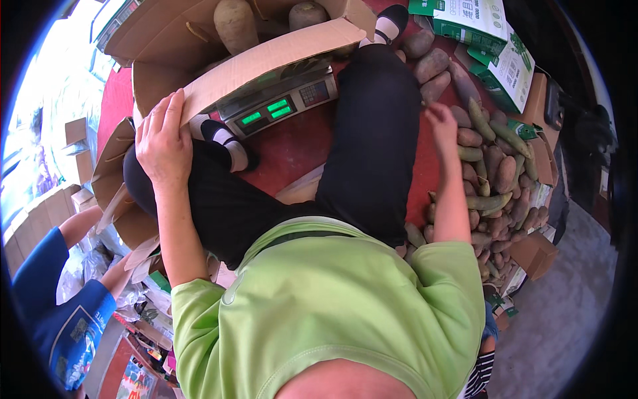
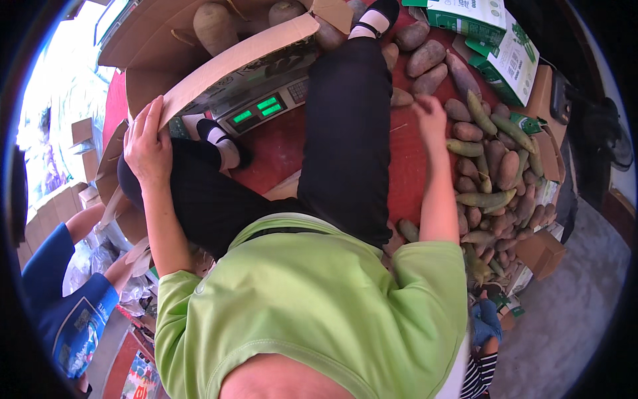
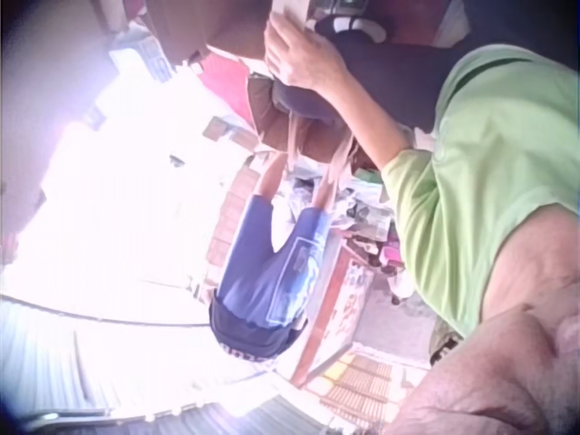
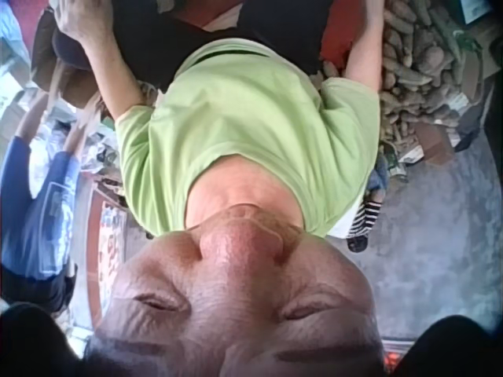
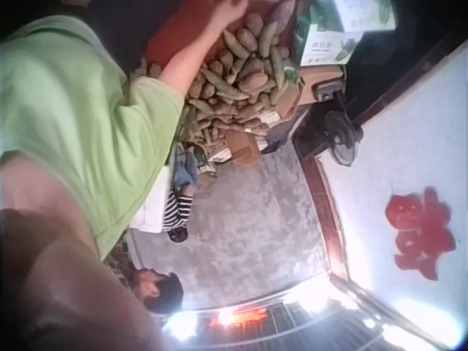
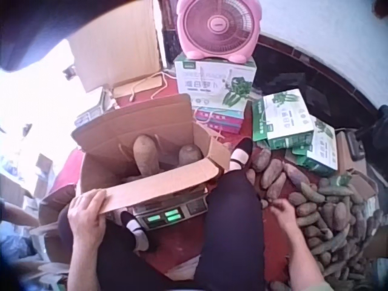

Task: Sorting, weighing, and packing green radishes into boxes and bags.

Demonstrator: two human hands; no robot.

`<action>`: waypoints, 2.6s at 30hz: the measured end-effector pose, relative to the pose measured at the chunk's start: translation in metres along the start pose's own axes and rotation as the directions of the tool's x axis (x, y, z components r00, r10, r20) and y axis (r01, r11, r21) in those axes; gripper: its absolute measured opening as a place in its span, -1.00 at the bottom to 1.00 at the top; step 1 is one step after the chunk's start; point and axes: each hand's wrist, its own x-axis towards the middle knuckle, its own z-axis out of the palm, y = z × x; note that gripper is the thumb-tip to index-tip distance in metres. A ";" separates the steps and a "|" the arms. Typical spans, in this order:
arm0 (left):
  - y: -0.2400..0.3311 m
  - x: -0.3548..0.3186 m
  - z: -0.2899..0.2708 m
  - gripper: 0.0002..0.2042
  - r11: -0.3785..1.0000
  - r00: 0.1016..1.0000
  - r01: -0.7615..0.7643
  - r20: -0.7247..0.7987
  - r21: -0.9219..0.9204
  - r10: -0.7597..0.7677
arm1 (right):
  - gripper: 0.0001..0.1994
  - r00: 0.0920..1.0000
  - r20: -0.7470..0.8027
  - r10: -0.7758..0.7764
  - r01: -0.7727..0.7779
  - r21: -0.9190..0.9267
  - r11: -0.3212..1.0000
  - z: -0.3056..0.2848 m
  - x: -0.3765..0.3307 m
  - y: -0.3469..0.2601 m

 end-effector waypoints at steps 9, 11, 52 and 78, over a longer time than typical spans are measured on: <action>0.005 0.002 -0.002 -0.60 0.999 0.998 -0.034 -0.058 0.003 0.034 | -0.76 0.894 0.154 0.420 -0.440 0.135 0.888 0.038 -0.104 0.080; 0.004 0.002 -0.002 -0.61 0.999 0.996 -0.044 -0.073 0.005 0.044 | -0.76 0.888 0.187 0.420 -0.448 0.140 0.883 0.039 -0.104 0.071; -0.030 -0.012 -0.045 -0.61 0.968 0.983 0.118 -0.113 -0.222 -0.146 | -0.68 0.892 0.294 -0.343 0.285 0.223 0.932 0.037 0.085 -0.281; -0.117 -0.219 -0.091 -0.71 0.320 0.385 0.823 0.046 -0.469 -0.922 | -0.63 0.872 0.274 -0.406 0.357 0.212 0.910 0.113 0.120 -0.299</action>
